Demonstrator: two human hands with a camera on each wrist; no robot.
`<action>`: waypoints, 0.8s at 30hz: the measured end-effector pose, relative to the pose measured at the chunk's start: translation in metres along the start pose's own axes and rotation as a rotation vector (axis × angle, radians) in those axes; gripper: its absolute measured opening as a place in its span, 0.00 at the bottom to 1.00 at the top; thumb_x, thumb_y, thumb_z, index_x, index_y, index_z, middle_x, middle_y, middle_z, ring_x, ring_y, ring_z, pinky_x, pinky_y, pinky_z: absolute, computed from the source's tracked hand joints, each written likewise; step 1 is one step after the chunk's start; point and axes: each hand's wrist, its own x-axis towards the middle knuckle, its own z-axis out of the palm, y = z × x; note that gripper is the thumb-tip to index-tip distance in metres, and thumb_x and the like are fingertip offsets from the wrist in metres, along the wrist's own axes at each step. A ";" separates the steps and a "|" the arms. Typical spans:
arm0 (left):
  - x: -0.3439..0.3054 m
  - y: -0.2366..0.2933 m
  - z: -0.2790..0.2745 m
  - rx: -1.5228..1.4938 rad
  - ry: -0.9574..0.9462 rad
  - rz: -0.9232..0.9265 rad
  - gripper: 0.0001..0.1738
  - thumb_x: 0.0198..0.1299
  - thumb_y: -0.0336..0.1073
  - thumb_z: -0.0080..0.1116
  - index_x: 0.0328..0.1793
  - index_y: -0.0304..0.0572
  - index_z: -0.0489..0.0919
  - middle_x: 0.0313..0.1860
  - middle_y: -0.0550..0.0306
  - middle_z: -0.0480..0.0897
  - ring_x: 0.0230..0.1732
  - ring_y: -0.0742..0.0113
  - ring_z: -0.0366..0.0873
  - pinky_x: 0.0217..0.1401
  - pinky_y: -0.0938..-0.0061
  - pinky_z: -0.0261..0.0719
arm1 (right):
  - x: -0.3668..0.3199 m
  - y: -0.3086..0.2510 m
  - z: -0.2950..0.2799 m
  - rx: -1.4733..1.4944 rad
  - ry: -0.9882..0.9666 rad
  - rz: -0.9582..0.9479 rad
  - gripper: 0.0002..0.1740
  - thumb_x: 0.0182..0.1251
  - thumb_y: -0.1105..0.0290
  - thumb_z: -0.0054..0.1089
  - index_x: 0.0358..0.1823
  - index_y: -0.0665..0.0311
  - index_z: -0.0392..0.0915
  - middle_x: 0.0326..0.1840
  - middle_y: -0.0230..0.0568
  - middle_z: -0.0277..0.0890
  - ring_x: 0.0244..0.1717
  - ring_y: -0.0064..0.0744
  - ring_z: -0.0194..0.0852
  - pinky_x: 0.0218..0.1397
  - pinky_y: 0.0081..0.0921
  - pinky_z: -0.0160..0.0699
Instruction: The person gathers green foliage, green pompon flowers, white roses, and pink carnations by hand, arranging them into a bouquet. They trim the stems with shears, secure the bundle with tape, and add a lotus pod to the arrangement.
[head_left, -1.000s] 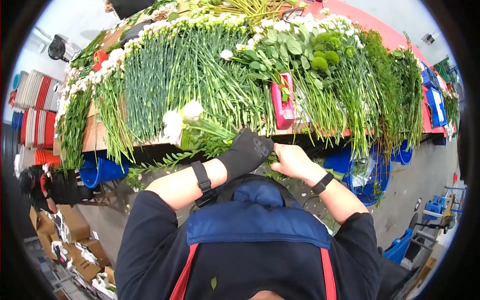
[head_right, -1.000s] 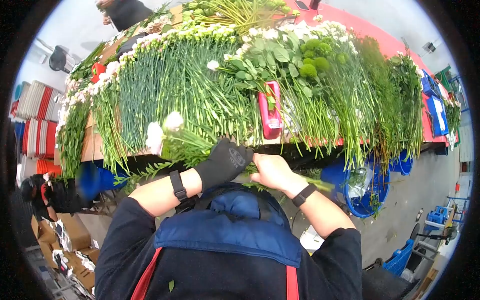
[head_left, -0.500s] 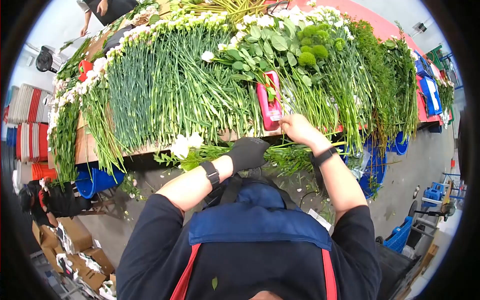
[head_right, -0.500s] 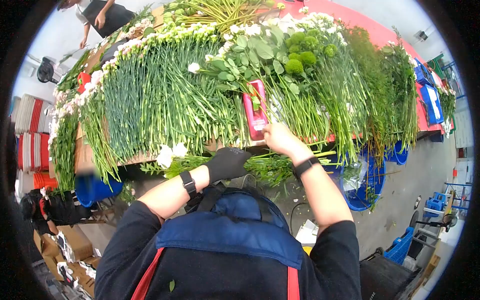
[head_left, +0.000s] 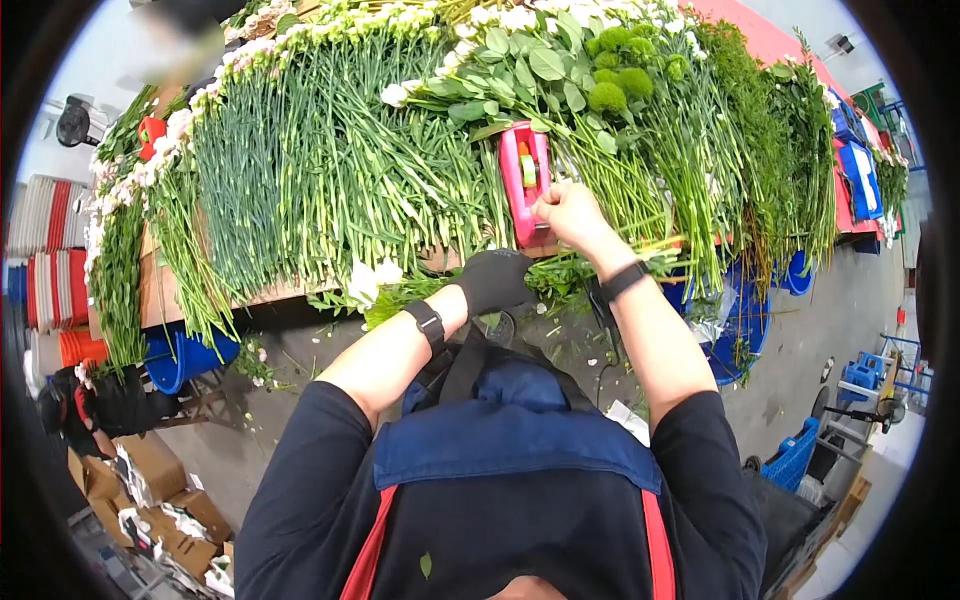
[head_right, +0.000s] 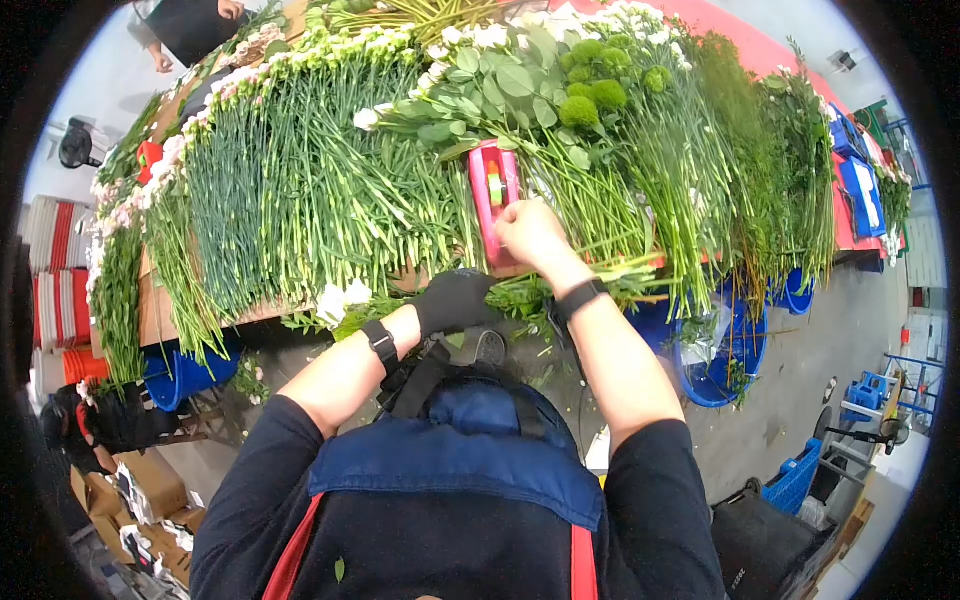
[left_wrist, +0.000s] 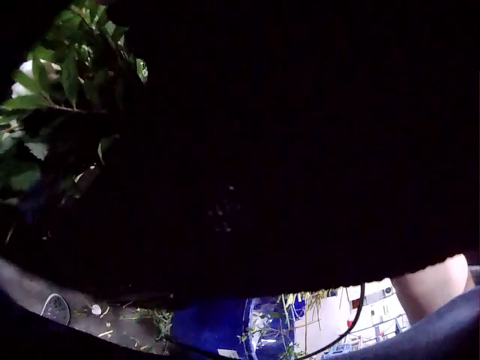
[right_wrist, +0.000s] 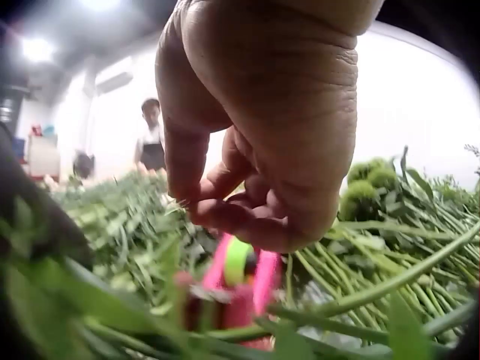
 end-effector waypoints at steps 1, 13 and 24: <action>-0.001 0.002 -0.005 -0.015 -0.004 -0.007 0.30 0.49 0.58 0.62 0.50 0.43 0.82 0.42 0.40 0.84 0.47 0.45 0.82 0.50 0.57 0.79 | -0.026 -0.014 -0.003 0.175 -0.027 -0.050 0.11 0.62 0.68 0.62 0.26 0.67 0.79 0.20 0.34 0.77 0.20 0.21 0.69 0.27 0.26 0.71; -0.027 0.034 -0.058 -0.445 -0.174 0.191 0.29 0.55 0.59 0.63 0.47 0.39 0.82 0.27 0.50 0.83 0.26 0.62 0.81 0.34 0.67 0.77 | -0.114 0.123 0.064 -0.505 0.348 -0.494 0.12 0.69 0.67 0.52 0.43 0.69 0.78 0.38 0.37 0.81 0.38 0.33 0.78 0.47 0.33 0.79; -0.050 0.057 -0.057 -0.070 -0.041 0.171 0.35 0.52 0.66 0.60 0.48 0.40 0.82 0.34 0.40 0.83 0.38 0.43 0.82 0.43 0.56 0.77 | -0.058 0.080 0.017 -0.441 0.268 -0.759 0.08 0.62 0.67 0.62 0.38 0.63 0.79 0.40 0.38 0.80 0.46 0.40 0.74 0.49 0.35 0.74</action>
